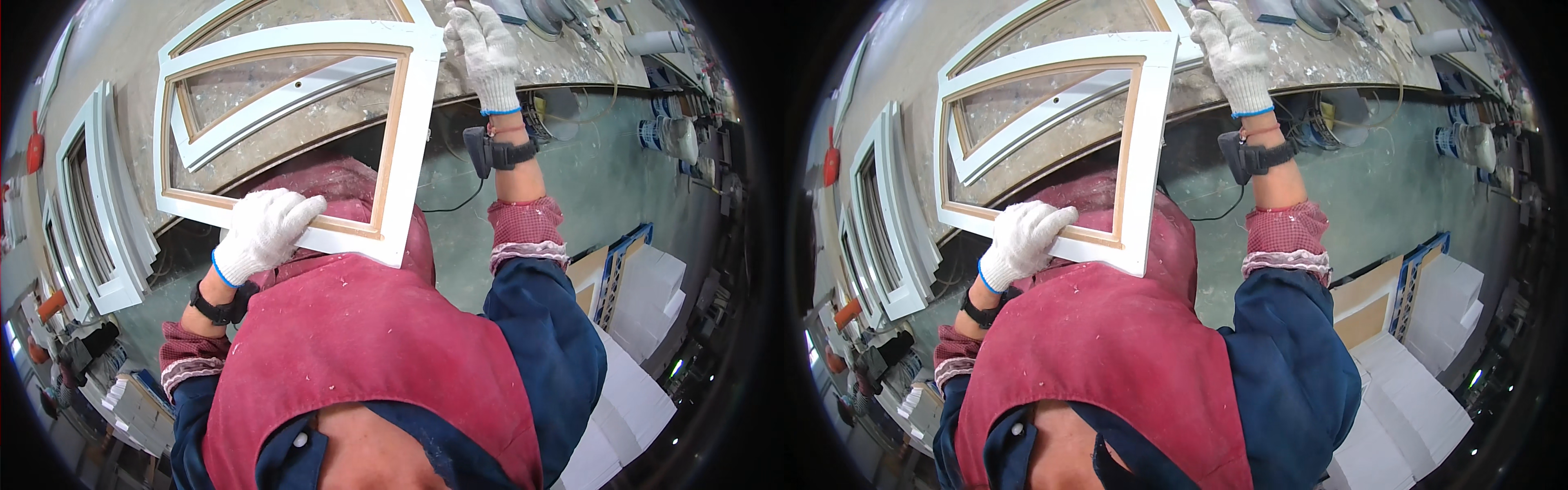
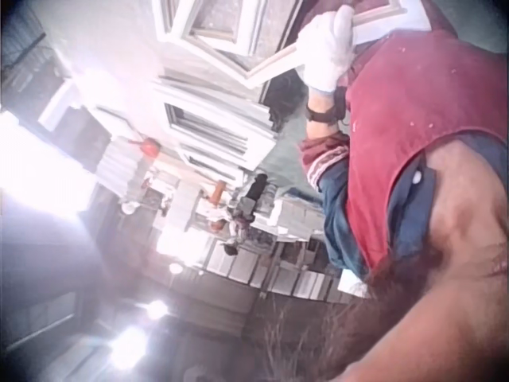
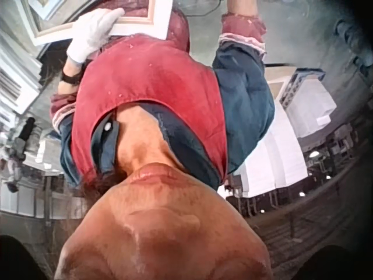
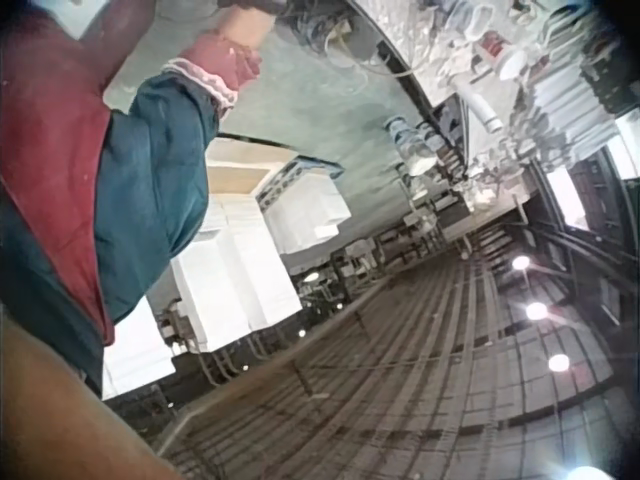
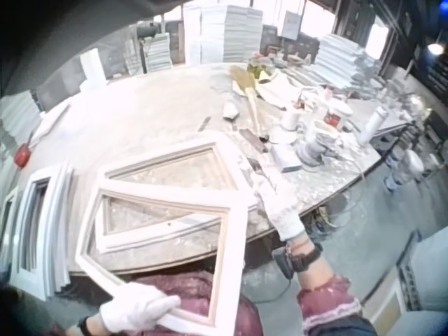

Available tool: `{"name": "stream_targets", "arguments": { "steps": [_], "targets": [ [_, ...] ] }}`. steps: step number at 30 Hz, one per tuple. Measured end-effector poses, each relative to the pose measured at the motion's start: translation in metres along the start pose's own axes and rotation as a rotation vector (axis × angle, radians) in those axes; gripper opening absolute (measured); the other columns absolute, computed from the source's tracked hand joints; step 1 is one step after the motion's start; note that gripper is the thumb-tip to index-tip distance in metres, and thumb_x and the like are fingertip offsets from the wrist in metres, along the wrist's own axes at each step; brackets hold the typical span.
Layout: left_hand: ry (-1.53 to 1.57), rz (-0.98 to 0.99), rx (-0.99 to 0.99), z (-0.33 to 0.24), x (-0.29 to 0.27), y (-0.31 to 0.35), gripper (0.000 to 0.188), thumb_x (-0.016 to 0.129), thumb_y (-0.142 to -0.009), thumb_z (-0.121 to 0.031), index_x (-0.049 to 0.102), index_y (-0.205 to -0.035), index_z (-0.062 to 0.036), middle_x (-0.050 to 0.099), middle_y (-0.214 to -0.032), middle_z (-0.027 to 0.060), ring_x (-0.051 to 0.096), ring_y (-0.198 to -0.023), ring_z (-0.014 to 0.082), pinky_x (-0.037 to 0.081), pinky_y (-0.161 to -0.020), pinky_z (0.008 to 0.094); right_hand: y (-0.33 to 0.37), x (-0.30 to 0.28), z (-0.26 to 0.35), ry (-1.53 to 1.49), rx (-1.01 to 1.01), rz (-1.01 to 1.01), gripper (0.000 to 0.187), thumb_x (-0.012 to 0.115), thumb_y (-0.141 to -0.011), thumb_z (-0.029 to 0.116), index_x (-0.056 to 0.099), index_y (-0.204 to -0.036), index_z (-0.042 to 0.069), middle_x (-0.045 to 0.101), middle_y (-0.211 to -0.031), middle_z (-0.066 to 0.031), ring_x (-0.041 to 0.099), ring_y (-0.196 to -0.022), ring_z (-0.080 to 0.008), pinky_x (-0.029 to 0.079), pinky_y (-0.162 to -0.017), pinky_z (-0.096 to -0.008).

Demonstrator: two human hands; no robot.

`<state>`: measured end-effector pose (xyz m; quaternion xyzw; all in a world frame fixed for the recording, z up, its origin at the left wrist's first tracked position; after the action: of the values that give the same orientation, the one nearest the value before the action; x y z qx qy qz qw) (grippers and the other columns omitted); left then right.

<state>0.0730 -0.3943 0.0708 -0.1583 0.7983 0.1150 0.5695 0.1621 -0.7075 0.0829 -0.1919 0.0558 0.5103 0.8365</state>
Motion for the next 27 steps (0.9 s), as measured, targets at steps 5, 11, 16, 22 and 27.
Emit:
{"name": "stream_targets", "arguments": {
  "steps": [5, 11, 16, 22, 27],
  "targets": [
    [0.040, -0.030, -0.020, 0.002, -0.005, -0.011, 0.045, 0.068, -0.067, -0.009, 0.057, -0.111, -0.0124, 0.058, -0.082, 0.0056, 0.061, -0.076, 0.0270, 0.048, -0.063, 0.0385, 0.025, 0.003, 0.001, 0.017, -0.215, 0.024, 0.038, 0.060, -0.091, 0.015, 0.057, -0.126, 0.001, 0.065, -0.089, -0.0077, 0.062, -0.078, -0.0151, 0.051, -0.074, -0.0277],
    [0.057, -0.081, -0.030, 0.002, -0.011, -0.012, 0.044, 0.067, -0.064, -0.004, 0.062, -0.107, -0.0117, 0.062, -0.083, 0.0065, 0.062, -0.077, 0.0273, 0.048, -0.065, 0.0379, 0.062, 0.007, 0.012, -0.048, -0.397, 0.137, 0.025, 0.059, -0.091, 0.011, 0.063, -0.115, 0.003, 0.069, -0.090, -0.0094, 0.067, -0.078, -0.0193, 0.053, -0.070, -0.0280],
    [0.061, -0.093, -0.031, 0.000, -0.021, -0.015, 0.043, 0.064, -0.069, -0.008, 0.059, -0.111, -0.0138, 0.060, -0.085, 0.0060, 0.061, -0.079, 0.0277, 0.048, -0.067, 0.0385, 0.103, 0.008, 0.056, 0.055, -0.656, 0.194, 0.030, 0.068, -0.080, 0.006, 0.064, -0.110, 0.006, 0.065, -0.080, -0.0092, 0.065, -0.070, -0.0252, 0.052, -0.061, -0.0324],
    [0.076, -0.062, -0.055, -0.001, -0.029, -0.018, 0.040, 0.064, -0.070, -0.010, 0.060, -0.110, -0.0135, 0.061, -0.085, 0.0075, 0.062, -0.081, 0.0294, 0.049, -0.069, 0.0398, 0.167, 0.012, 0.075, 0.383, -0.763, 0.376, 0.035, 0.062, -0.071, 0.014, 0.064, -0.106, 0.015, 0.060, -0.084, -0.0018, 0.059, -0.074, -0.0234, 0.047, -0.063, -0.0362],
    [0.099, 0.015, -0.107, 0.001, -0.035, -0.027, 0.046, 0.070, -0.062, -0.013, 0.062, -0.107, -0.0094, 0.062, -0.084, 0.0109, 0.063, -0.081, 0.0311, 0.049, -0.070, 0.0397, 0.206, 0.011, 0.096, 0.050, -0.586, 0.782, 0.026, 0.069, -0.071, 0.011, 0.067, -0.097, 0.010, 0.059, -0.075, -0.0028, 0.058, -0.069, -0.0223, 0.046, -0.062, -0.0346]
  ]
}}
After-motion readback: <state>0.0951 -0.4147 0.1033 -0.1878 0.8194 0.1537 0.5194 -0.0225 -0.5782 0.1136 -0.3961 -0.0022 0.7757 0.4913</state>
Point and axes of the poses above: each hand's wrist, its own y-axis away from the middle knuckle, its own x-axis out of the palm, z = x × y, the point moved 8 cm from there along -y, towards the middle knuckle
